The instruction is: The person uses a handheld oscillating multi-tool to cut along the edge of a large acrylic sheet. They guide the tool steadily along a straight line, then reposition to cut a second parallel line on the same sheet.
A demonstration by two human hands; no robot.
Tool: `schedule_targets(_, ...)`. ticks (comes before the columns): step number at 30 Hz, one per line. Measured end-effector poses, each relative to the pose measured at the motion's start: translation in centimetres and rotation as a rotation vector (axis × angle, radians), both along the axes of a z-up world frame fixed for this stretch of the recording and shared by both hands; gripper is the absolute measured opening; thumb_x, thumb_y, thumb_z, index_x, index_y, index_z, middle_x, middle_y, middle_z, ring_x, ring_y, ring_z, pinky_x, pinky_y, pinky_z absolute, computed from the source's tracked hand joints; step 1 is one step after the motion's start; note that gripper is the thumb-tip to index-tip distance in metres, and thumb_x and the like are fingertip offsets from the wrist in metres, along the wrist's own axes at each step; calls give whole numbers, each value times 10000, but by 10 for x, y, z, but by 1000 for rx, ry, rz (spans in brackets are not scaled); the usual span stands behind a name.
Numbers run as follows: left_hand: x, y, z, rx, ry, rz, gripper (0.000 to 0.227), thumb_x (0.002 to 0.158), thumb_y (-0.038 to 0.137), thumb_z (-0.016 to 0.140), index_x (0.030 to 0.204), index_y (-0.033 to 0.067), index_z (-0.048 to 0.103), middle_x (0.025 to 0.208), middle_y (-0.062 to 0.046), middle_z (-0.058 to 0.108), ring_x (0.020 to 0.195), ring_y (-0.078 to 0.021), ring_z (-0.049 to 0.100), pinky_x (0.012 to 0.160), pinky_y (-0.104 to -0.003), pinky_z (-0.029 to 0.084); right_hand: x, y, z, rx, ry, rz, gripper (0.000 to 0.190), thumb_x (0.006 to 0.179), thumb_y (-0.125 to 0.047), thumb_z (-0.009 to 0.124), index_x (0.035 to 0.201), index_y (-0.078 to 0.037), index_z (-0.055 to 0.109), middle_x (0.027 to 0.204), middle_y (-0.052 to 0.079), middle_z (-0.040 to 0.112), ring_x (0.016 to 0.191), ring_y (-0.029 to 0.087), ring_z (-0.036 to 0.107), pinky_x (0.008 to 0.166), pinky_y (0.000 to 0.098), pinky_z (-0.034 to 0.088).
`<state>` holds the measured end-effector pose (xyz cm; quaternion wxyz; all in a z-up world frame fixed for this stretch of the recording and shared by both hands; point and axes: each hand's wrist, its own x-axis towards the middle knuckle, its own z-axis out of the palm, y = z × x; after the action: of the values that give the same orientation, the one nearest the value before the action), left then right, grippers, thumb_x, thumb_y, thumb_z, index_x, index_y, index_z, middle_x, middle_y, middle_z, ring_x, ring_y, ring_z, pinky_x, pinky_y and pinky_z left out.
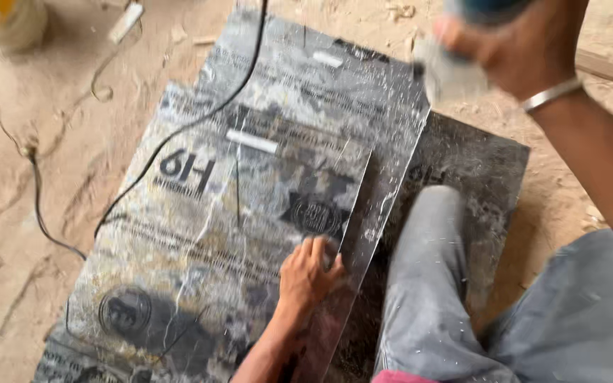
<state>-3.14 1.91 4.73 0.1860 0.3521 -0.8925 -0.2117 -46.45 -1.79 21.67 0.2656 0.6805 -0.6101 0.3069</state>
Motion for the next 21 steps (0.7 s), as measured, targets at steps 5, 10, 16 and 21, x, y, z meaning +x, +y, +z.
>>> schedule_targets(5, -32, -6, -13, 42, -99, 87, 332, 879, 369, 758, 899, 100, 563, 796, -82, 612, 668, -285, 664, 573, -427, 544, -13, 26, -4, 212, -318, 228, 572, 1006, -398, 814, 1295, -14, 506, 1194, 156, 634, 1082, 264, 754, 946, 288, 658)
schedule_targets(10, -106, -47, -17, -139, -39, 104, 328, 850, 355, 775, 778, 114, 564, 718, -61, 600, 633, -298, 647, 585, -439, 513, -18, 0, 12, 287, -469, 195, 502, 934, -493, 835, 1070, -37, 675, 934, 101, 737, 854, 199, 753, 800, 312, 644)
schedule_targets(16, -180, -116, -13, -45, -47, -62, 330, 941, 380, 741, 845, 105, 587, 859, -67, 641, 796, -290, 656, 765, -433, 523, -20, -3, 14, 257, -451, 283, 475, 890, -469, 911, 1012, -51, 720, 904, 88, 742, 821, 199, 742, 803, 326, 618)
schedule_targets(21, -205, -145, -18, -362, -8, -53, 232, 965, 364, 637, 949, 133, 654, 987, -38, 605, 1010, -234, 586, 952, -505, 402, -22, 15, 7, 330, -437, 258, 452, 791, -415, 916, 975, -54, 716, 894, 104, 726, 810, 243, 717, 785, 383, 594)
